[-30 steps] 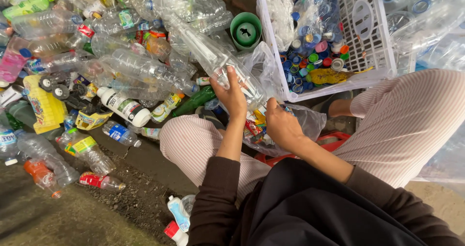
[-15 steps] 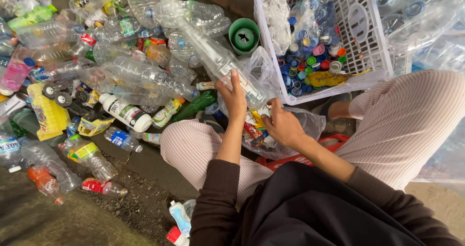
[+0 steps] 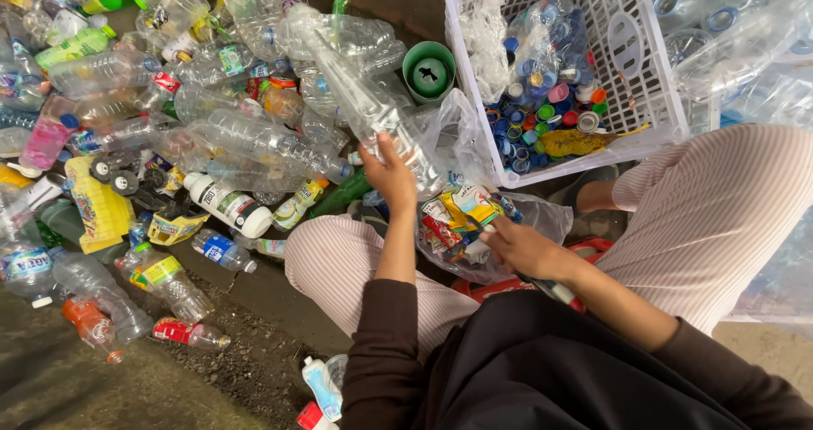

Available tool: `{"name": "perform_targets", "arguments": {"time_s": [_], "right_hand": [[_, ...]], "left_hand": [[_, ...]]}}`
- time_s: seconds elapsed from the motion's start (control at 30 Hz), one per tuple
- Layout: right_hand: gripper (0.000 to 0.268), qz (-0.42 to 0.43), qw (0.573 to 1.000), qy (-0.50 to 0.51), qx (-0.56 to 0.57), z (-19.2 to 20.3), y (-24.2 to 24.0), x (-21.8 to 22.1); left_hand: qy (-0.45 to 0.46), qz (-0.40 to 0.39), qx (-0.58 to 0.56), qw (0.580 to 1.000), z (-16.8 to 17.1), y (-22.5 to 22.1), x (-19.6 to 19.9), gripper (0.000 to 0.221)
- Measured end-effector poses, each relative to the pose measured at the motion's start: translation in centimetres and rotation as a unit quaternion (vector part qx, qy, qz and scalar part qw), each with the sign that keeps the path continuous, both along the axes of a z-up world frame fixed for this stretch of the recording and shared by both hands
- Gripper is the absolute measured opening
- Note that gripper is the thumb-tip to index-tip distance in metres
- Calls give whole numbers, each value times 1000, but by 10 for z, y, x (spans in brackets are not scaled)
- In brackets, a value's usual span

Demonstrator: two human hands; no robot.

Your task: The person sits on the ground surrounded by a large pile of plastic waste and sorts through various plastic bottles. They pick up bottles, remove the labels by hand, and place the cleaned bottles into a white plastic basket. The person handles multiple types of bottles, including clear water bottles and yellow-labeled bottles, throughout the process.

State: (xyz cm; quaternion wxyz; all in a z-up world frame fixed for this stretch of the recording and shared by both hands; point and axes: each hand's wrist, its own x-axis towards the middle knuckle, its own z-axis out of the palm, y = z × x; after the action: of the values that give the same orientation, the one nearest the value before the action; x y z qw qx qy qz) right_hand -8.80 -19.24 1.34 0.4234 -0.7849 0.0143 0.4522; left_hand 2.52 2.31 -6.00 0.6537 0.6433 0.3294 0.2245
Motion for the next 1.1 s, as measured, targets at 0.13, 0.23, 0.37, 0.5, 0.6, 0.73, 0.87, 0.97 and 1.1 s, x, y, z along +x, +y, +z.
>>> {"name": "perform_targets", "arguments": {"time_s": [0.13,0.23,0.37,0.5,0.6,0.73,0.87,0.97,1.1], "right_hand": [[38,-39,996,-72,-19,23,-9,7],[54,-50,963,-261,-47,10,-8,24],[57,52,842,-493,-211,-36,-17,43],[47,116,714,-634,-274,-58,-25,56],[41,128,687,-663,-269,-41,-22,58],[25,137,667,-689,-249,-30,-17,51],[31,151,697,-643,-278,-34,-9,47],[20,157,720,-608,-295,-35,-4,46],[10,167,733,-581,-312,-30,1,51]], "left_hand": [[61,-91,214,971,45,-26,-24,42],[110,-206,245,941,55,-42,-38,38],[97,-299,323,893,23,-45,-51,36],[128,-357,349,857,21,-49,-61,40],[138,-371,358,846,18,-45,-63,40],[149,-380,374,833,8,-46,-64,40],[160,-387,409,811,-1,-49,-65,46],[158,-390,447,789,10,-52,-68,48],[106,-386,510,761,19,-68,-78,47]]}}
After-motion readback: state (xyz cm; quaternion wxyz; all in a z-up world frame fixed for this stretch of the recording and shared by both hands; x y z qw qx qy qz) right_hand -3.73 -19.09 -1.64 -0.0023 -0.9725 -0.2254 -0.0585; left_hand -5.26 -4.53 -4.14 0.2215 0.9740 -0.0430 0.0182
